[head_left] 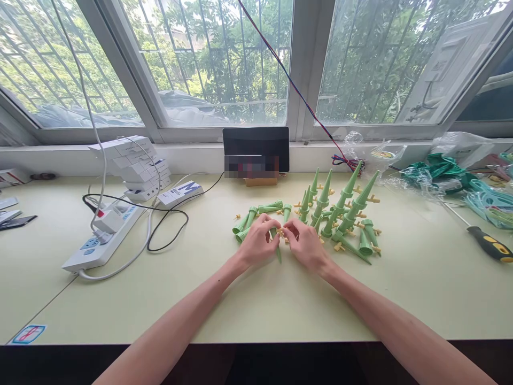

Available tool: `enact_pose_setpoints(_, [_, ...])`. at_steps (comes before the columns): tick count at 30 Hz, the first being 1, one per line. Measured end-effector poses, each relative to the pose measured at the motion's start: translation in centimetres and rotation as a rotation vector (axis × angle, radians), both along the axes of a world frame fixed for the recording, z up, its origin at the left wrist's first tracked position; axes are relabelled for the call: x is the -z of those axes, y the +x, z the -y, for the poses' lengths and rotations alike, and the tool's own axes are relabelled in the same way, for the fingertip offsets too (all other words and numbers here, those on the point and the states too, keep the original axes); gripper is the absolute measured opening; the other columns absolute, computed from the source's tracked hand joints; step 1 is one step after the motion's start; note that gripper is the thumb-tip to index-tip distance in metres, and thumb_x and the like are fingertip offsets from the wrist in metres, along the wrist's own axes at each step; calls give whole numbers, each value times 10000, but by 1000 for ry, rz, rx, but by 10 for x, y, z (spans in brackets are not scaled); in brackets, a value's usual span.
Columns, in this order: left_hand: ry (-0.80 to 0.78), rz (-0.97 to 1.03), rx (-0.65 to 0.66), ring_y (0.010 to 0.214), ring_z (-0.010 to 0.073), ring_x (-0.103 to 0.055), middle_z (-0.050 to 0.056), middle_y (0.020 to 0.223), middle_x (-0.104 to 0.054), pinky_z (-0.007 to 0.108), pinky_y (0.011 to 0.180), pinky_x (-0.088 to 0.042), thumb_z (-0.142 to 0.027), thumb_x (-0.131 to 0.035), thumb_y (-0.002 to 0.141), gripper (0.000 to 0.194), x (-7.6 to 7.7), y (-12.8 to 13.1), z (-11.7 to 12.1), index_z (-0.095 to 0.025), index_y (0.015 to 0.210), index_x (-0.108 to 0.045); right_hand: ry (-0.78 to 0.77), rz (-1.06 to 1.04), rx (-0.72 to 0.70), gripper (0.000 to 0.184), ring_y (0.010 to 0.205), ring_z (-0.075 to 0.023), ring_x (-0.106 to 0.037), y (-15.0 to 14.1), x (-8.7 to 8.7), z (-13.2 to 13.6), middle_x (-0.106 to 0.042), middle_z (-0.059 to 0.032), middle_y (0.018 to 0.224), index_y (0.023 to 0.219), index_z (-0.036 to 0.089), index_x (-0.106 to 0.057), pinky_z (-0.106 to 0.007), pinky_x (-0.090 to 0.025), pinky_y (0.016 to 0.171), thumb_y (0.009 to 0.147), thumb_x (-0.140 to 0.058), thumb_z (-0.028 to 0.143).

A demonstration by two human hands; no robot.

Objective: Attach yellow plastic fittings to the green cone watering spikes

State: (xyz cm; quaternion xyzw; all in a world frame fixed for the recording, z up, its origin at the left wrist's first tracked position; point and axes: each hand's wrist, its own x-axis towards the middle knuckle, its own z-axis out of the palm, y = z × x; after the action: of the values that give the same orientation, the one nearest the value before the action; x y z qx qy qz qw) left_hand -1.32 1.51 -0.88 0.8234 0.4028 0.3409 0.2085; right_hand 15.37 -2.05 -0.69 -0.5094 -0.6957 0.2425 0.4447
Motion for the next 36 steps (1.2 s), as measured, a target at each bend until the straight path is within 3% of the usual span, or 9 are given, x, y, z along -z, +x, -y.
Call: enact_pose_setpoints(36, [-16, -21, 26, 614, 87, -508, 22, 941, -524, 264, 604, -487, -171, -542, 839, 138, -1, 0, 2, -217, 915, -647, 36, 3, -2, 171, 560, -144, -501, -1, 0, -1, -616, -9, 704, 841, 198, -578, -264, -383, 552, 934, -460, 281])
